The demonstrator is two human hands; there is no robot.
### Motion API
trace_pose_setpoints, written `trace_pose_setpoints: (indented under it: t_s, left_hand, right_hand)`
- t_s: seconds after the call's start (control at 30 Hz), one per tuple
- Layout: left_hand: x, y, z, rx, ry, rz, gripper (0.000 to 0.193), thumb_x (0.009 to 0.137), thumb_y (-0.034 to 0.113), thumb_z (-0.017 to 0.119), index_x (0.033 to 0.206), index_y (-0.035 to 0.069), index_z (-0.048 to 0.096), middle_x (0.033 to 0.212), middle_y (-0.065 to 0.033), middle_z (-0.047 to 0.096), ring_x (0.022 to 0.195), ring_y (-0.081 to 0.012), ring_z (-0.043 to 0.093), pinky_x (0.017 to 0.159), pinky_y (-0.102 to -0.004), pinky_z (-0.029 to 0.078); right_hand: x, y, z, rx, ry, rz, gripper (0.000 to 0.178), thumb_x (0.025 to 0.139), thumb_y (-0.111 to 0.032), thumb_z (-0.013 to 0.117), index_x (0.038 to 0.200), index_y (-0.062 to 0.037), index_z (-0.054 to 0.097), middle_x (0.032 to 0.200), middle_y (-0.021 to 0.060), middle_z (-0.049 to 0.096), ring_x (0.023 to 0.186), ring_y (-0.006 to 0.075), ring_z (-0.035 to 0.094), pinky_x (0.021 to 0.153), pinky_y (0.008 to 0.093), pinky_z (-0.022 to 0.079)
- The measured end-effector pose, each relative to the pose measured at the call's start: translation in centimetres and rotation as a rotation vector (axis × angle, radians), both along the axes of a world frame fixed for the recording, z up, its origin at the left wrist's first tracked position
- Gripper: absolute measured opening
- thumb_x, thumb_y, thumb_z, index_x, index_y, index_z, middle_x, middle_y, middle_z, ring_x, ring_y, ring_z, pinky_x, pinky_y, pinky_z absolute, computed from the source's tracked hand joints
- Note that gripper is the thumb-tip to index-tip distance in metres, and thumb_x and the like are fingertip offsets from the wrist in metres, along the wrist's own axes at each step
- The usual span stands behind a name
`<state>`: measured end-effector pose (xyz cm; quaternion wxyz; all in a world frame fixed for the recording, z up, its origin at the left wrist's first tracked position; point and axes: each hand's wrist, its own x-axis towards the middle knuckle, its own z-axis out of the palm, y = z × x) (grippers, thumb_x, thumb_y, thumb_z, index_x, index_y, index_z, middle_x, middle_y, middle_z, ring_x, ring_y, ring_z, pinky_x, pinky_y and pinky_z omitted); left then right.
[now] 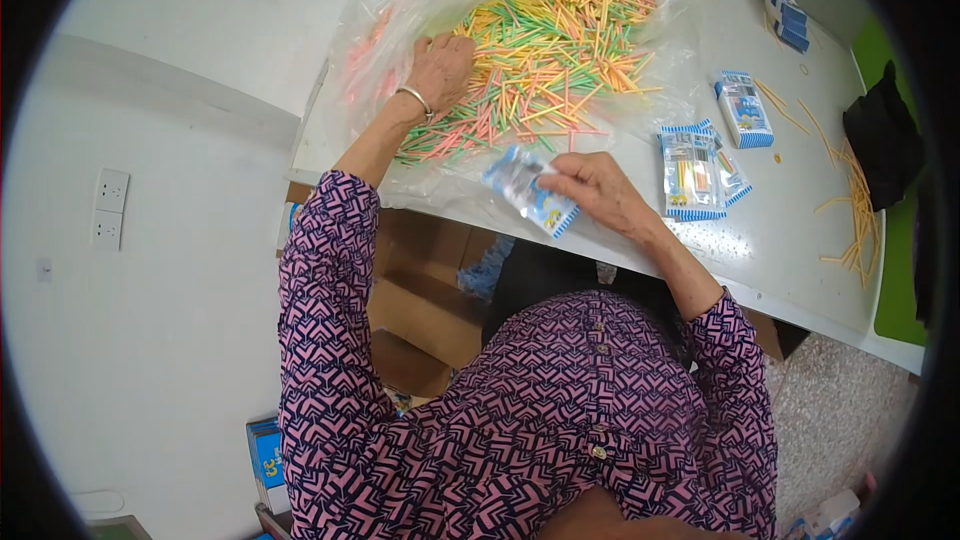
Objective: Packaging thin colored sticks into plastic sleeves at a workbench.
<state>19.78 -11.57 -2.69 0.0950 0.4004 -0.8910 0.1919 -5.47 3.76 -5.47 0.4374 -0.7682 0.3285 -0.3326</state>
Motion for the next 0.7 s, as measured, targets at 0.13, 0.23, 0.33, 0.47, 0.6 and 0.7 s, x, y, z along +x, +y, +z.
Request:
trace_pose_setpoints:
  t_s: [0.13,0.23,0.33,0.47,0.6,0.7]
  left_hand:
    - [-3.0,1.5,4.0,0.347,0.144,0.248,0.016,0.091,0.019,0.049,0.095,0.004,0.051,0.093,-0.0124,0.059,0.097,-0.0275,0.055,0.084,-0.0436,0.039]
    - [-3.6,2.8,4.9,0.775,0.974,0.050,0.019,0.092,0.019,0.049,0.099,0.002,0.051,0.097,-0.0135,0.062,0.095,-0.0263,0.058,0.080,-0.0427,0.044]
    - [-4.5,2.3,3.9,1.434,1.610,0.004,0.020,0.093,0.018,0.049,0.100,0.000,0.052,0.103,-0.0148,0.061,0.094,-0.0250,0.058,0.079,-0.0410,0.048]
    - [-9.9,4.6,2.6,1.607,2.009,-0.063,0.015,0.091,0.016,0.050,0.093,0.001,0.053,0.091,-0.0163,0.061,0.086,-0.0271,0.061,0.072,-0.0402,0.051]
    - [-12.2,6.1,1.3,1.312,2.194,-0.130,0.013,0.086,0.011,0.058,0.092,0.003,0.052,0.087,-0.0111,0.060,0.077,-0.0217,0.060,0.070,-0.0359,0.051]
    - [-13.2,6.5,0.3,1.064,2.181,-0.098,0.014,0.083,0.007,0.062,0.092,0.003,0.052,0.084,-0.0083,0.060,0.072,-0.0177,0.059,0.065,-0.0296,0.050]
  right_hand:
    - [-1.2,-1.4,0.0,0.346,-0.372,-0.257,0.021,0.091,-0.020,0.056,0.089,-0.0015,0.066,0.080,-0.0017,0.061,0.068,0.0052,0.051,0.062,0.0202,0.040]
    - [-0.5,-2.2,2.4,0.501,-0.803,-0.386,0.022,0.092,-0.021,0.054,0.104,-0.0038,0.061,0.097,0.0015,0.063,0.086,0.0066,0.057,0.078,0.0221,0.043]
    - [2.1,-3.7,4.6,0.653,-1.174,-0.510,0.022,0.094,-0.020,0.050,0.105,-0.0029,0.058,0.099,0.0066,0.062,0.093,0.0127,0.057,0.085,0.0282,0.043]
    - [4.0,-7.7,2.3,0.799,-1.413,-0.500,0.021,0.095,-0.018,0.045,0.104,-0.0005,0.055,0.098,0.0113,0.061,0.092,0.0207,0.057,0.089,0.0348,0.043]
    - [5.1,-8.9,1.7,0.836,-1.568,-0.520,0.022,0.096,-0.014,0.042,0.105,0.0023,0.053,0.103,0.0138,0.060,0.089,0.0229,0.059,0.082,0.0362,0.049]
    - [5.5,-8.8,2.2,0.871,-1.610,-0.549,0.022,0.096,-0.014,0.041,0.105,0.0020,0.052,0.103,0.0138,0.060,0.088,0.0233,0.059,0.080,0.0365,0.050]
